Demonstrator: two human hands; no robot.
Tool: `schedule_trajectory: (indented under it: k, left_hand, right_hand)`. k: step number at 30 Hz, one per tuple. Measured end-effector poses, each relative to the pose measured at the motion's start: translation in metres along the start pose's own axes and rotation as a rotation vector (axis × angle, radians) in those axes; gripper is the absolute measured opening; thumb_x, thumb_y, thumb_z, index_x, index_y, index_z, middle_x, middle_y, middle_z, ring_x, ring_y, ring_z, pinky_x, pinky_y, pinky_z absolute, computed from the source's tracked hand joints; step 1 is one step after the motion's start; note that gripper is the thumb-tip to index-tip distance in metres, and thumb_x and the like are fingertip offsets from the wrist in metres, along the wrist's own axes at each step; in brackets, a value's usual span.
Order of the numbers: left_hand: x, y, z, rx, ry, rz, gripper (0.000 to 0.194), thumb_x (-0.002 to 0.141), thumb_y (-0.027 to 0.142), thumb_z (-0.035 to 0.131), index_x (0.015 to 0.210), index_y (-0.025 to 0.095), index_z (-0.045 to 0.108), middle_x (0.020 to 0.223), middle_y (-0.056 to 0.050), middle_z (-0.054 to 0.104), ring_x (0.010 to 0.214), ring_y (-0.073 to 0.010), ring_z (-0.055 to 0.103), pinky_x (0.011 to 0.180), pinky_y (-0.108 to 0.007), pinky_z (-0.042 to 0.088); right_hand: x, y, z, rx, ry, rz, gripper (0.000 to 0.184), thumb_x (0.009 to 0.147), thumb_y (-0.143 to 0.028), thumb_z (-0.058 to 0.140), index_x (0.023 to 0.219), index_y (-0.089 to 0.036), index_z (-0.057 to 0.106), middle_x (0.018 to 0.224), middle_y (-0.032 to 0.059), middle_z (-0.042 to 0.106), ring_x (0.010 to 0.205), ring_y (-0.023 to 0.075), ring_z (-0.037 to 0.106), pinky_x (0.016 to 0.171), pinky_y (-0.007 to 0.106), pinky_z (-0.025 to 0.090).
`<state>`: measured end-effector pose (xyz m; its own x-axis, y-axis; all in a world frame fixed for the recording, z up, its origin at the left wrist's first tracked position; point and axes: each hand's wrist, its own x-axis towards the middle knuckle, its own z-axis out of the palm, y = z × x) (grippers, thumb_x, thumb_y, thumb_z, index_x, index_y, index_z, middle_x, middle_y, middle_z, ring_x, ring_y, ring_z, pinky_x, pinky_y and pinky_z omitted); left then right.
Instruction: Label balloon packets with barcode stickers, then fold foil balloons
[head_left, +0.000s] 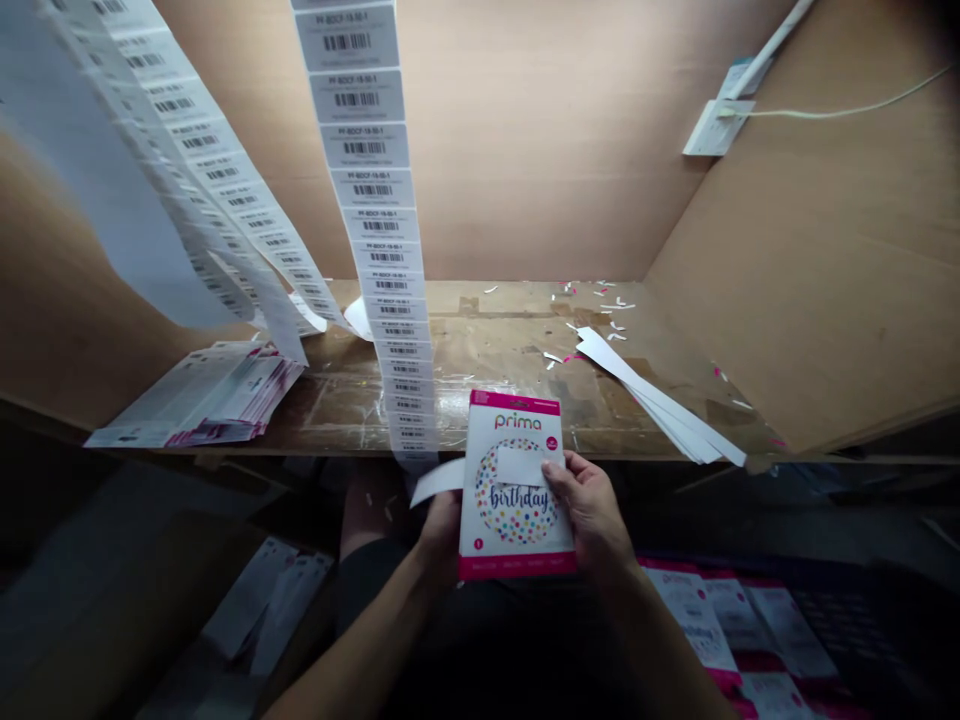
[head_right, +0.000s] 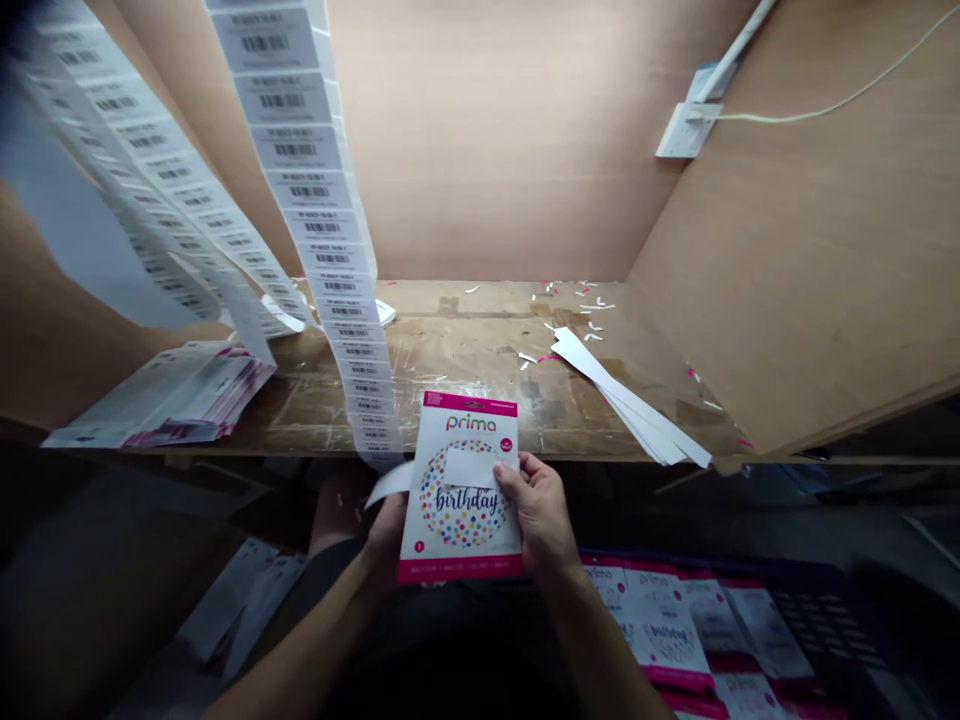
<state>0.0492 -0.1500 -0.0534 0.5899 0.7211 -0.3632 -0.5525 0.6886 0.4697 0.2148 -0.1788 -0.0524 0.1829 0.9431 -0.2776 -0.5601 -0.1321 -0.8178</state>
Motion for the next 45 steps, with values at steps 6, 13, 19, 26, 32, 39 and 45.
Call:
schedule_trajectory:
  k: [6,13,19,26,32,39,45]
  left_hand:
    - [-0.025,0.004,0.010,0.266,0.390,0.257,0.050,0.089,0.051,0.074,0.119,0.012,0.072,0.099,-0.015,0.081,0.098,-0.0361,0.077,0.086,-0.047,0.064]
    - [-0.032,0.008,0.007,0.576,0.295,0.369,0.063,0.088,0.067,0.068,0.118,0.012,0.073,0.099,-0.016,0.081,0.099,-0.0341,0.076,0.086,-0.040,0.062]
    - [-0.030,0.009,0.000,0.667,0.289,0.379,0.062,0.087,0.067,0.068,0.114,0.011,0.074,0.091,-0.014,0.080,0.090,-0.0331,0.077,0.077,-0.040,0.063]
    - [-0.042,0.011,-0.007,0.519,0.312,0.384,0.049,0.070,0.042,0.092,0.106,0.012,0.078,0.097,-0.014,0.081,0.095,-0.0327,0.078,0.087,-0.043,0.063]
    - [-0.077,0.096,-0.003,0.407,0.508,0.804,0.042,0.065,0.036,0.095,0.098,0.016,0.078,0.096,-0.011,0.082,0.085,-0.0347,0.079,0.079,-0.050,0.067]
    - [-0.036,0.205,0.020,0.316,0.344,1.178,0.043,0.060,0.030,0.097,0.094,0.016,0.075,0.099,-0.010,0.082,0.102,-0.0334,0.077,0.095,-0.050,0.063]
    - [0.007,0.193,0.043,0.419,0.135,1.046,0.045,0.064,0.030,0.095,0.101,0.015,0.074,0.095,-0.010,0.082,0.092,-0.0313,0.078,0.093,-0.051,0.063]
  right_hand:
    - [-0.006,0.007,-0.006,-0.191,0.049,-0.073,0.051,0.074,-0.051,0.090,0.106,-0.017,0.066,0.096,0.0090,0.081,0.073,0.0258,0.077,0.067,0.037,0.064]
    - [-0.010,0.013,-0.002,-0.286,0.039,-0.131,0.050,0.077,-0.051,0.087,0.107,-0.018,0.063,0.095,0.0088,0.080,0.079,0.0265,0.077,0.075,0.039,0.065]
    - [-0.013,0.017,0.002,-0.369,0.015,-0.201,0.050,0.078,-0.052,0.086,0.108,-0.021,0.060,0.100,0.0100,0.079,0.088,0.0289,0.077,0.077,0.040,0.065]
    - [-0.011,0.018,0.011,-0.364,-0.111,-0.168,0.046,0.079,-0.050,0.086,0.107,-0.022,0.063,0.100,0.0097,0.079,0.087,0.0301,0.076,0.075,0.041,0.064]
    - [0.071,0.026,0.077,-0.312,-0.182,-0.438,0.055,0.085,-0.060,0.076,0.122,-0.022,0.063,0.115,0.0120,0.073,0.107,0.0269,0.070,0.092,0.043,0.058]
    - [0.132,0.037,0.162,-0.122,-0.409,-0.415,0.056,0.069,-0.055,0.089,0.098,-0.024,0.052,0.086,0.0021,0.075,0.080,0.0220,0.072,0.082,0.039,0.060]
    - [0.079,0.041,0.128,-0.062,-0.409,-0.469,0.048,0.083,-0.039,0.081,0.106,-0.030,0.040,0.081,-0.0064,0.073,0.070,0.0176,0.070,0.069,0.031,0.059]
